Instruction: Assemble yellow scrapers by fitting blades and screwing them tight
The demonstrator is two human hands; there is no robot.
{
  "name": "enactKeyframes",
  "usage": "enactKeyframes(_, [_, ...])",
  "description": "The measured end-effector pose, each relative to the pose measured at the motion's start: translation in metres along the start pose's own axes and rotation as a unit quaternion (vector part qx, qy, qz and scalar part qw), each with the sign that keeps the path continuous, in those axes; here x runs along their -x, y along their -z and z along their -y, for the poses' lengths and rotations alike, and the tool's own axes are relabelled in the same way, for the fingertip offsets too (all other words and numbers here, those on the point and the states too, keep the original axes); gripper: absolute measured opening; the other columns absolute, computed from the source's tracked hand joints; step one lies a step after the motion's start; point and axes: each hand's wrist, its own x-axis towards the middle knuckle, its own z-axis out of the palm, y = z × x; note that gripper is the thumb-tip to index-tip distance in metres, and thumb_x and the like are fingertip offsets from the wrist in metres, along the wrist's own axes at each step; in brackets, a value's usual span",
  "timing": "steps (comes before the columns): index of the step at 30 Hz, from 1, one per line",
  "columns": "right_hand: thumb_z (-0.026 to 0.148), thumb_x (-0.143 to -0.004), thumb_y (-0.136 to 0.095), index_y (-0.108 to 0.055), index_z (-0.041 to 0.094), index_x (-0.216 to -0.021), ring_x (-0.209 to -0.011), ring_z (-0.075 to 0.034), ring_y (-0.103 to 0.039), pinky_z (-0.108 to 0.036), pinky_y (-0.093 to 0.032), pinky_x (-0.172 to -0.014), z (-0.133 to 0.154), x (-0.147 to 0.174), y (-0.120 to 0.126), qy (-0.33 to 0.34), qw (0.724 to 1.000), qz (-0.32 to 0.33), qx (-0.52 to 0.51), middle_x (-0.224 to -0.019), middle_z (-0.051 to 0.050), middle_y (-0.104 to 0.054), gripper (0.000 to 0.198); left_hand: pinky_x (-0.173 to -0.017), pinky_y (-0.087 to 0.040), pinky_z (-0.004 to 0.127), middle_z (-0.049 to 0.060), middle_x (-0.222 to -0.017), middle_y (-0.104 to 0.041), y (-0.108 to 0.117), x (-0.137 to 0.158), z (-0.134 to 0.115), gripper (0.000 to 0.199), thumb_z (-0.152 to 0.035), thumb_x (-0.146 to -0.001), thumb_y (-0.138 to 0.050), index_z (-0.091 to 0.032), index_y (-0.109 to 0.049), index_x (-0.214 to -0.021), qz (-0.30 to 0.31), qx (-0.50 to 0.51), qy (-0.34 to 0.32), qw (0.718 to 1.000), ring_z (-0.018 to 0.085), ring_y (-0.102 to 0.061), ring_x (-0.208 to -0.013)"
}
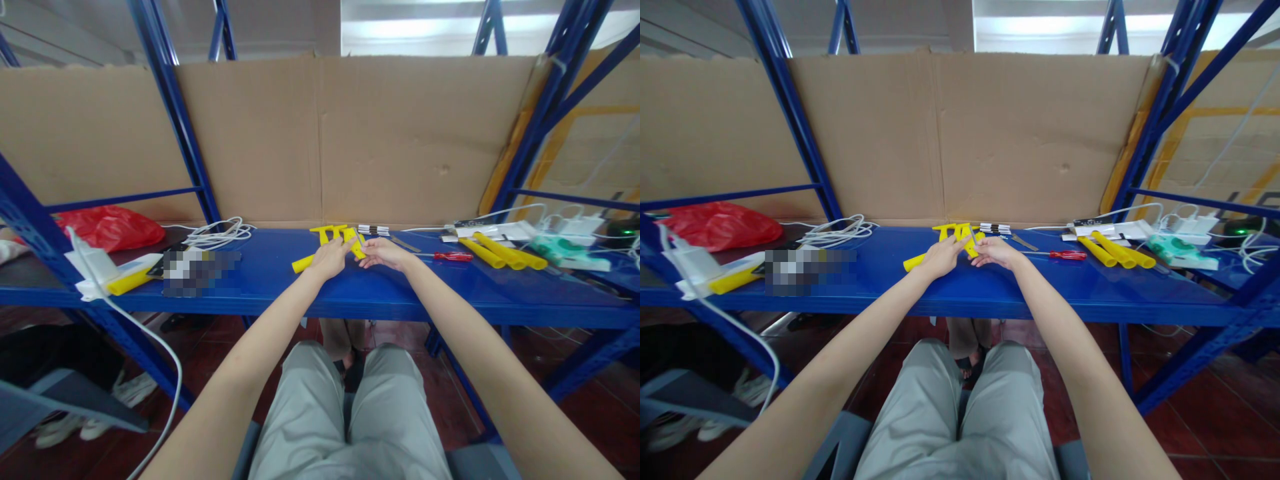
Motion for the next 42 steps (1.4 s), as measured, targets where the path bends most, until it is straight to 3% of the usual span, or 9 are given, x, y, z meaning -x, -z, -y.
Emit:
enactKeyframes(18, [0.009,-0.083,-0.062,-0.056,0.015,-0.073,-0.053,-0.010,-0.062,-0.021,-0.054,-0.055,-0.008,-0.005,0.001,0.013,0.999,0.017,0.025,-0.065,-0.004,-0.069,0.013,-0.087,-0.047,0.035,0.012,-0.120,-0.056,0.002,0.002,-0.002,0.056,-0.014,-0.093,-0.031,-0.028,-0.033,-0.147,0.025,-0.016,-0.010,1.000,0.025,-0.058,-0.108])
enactKeyframes(25, [0.014,-0.078,-0.066,-0.054,0.016,-0.067,-0.037,-0.004,-0.044,-0.014,-0.033,-0.034,-0.010,-0.007,0.005,-0.001,0.993,0.010,0.118,-0.059,-0.002,-0.067,0.017,-0.085,-0.047,0.034,0.010,-0.117,-0.057,-0.001,0.001,0.000,0.056,-0.015,-0.093,-0.029,-0.032,-0.035,-0.146,0.047,-0.009,-0.022,0.999,0.024,-0.060,-0.106])
enactKeyframes(30, [0.016,-0.079,-0.062,-0.057,0.016,-0.061,-0.034,-0.003,-0.035,-0.015,-0.025,-0.033,-0.009,-0.007,0.014,-0.007,0.986,0.010,0.167,-0.049,0.002,-0.058,0.019,-0.084,-0.048,0.034,0.010,-0.118,-0.059,-0.003,0.000,0.000,0.052,-0.021,-0.096,-0.027,-0.032,-0.038,-0.145,0.051,0.003,-0.034,0.998,0.025,-0.060,-0.107])
enactKeyframes(32, [0.016,-0.079,-0.059,-0.057,0.016,-0.058,-0.034,-0.004,-0.035,-0.016,-0.028,-0.036,-0.010,-0.009,0.020,0.003,0.977,-0.034,0.209,-0.047,0.002,-0.055,0.021,-0.083,-0.048,0.032,0.010,-0.119,-0.059,-0.002,0.001,-0.001,0.051,-0.020,-0.096,-0.029,-0.033,-0.039,-0.144,0.053,0.002,-0.034,0.998,0.024,-0.060,-0.107])
enactKeyframes(34, [0.014,-0.077,-0.059,-0.058,0.017,-0.058,-0.039,-0.007,-0.043,-0.019,-0.036,-0.043,-0.011,-0.013,0.027,0.015,0.952,-0.127,0.280,-0.050,0.000,-0.058,0.020,-0.084,-0.047,0.032,0.009,-0.120,-0.060,0.000,0.002,-0.002,0.051,-0.020,-0.095,-0.029,-0.034,-0.040,-0.144,0.053,0.000,-0.033,0.998,0.023,-0.060,-0.107])
enactKeyframes(37, [0.008,-0.074,-0.057,-0.065,0.018,-0.068,-0.068,-0.017,-0.064,-0.025,-0.047,-0.065,-0.014,-0.016,0.041,0.027,0.867,-0.274,0.416,-0.073,-0.008,-0.070,0.014,-0.084,-0.048,0.033,0.009,-0.121,-0.060,0.001,0.002,-0.003,0.051,-0.020,-0.096,-0.029,-0.034,-0.041,-0.143,0.054,0.002,-0.034,0.998,0.024,-0.061,-0.106])
enactKeyframes(39, [0.008,-0.075,-0.056,-0.070,0.018,-0.083,-0.091,-0.023,-0.066,-0.028,-0.048,-0.077,-0.015,-0.014,0.050,0.005,0.816,-0.325,0.477,-0.094,-0.012,-0.072,0.019,-0.084,-0.048,0.034,0.009,-0.121,-0.060,0.002,0.002,-0.004,0.051,-0.021,-0.096,-0.028,-0.035,-0.041,-0.143,0.055,0.006,-0.038,0.998,0.024,-0.061,-0.106])
enactKeyframes(42, [0.010,-0.079,-0.052,-0.070,0.016,-0.103,-0.110,-0.027,-0.060,-0.036,-0.046,-0.088,-0.016,-0.010,0.061,-0.043,0.775,-0.350,0.525,-0.112,-0.016,-0.068,0.030,-0.084,-0.049,0.035,0.010,-0.124,-0.059,0.001,0.002,-0.004,0.051,-0.021,-0.096,-0.027,-0.035,-0.041,-0.143,0.055,0.008,-0.046,0.997,0.026,-0.061,-0.107])
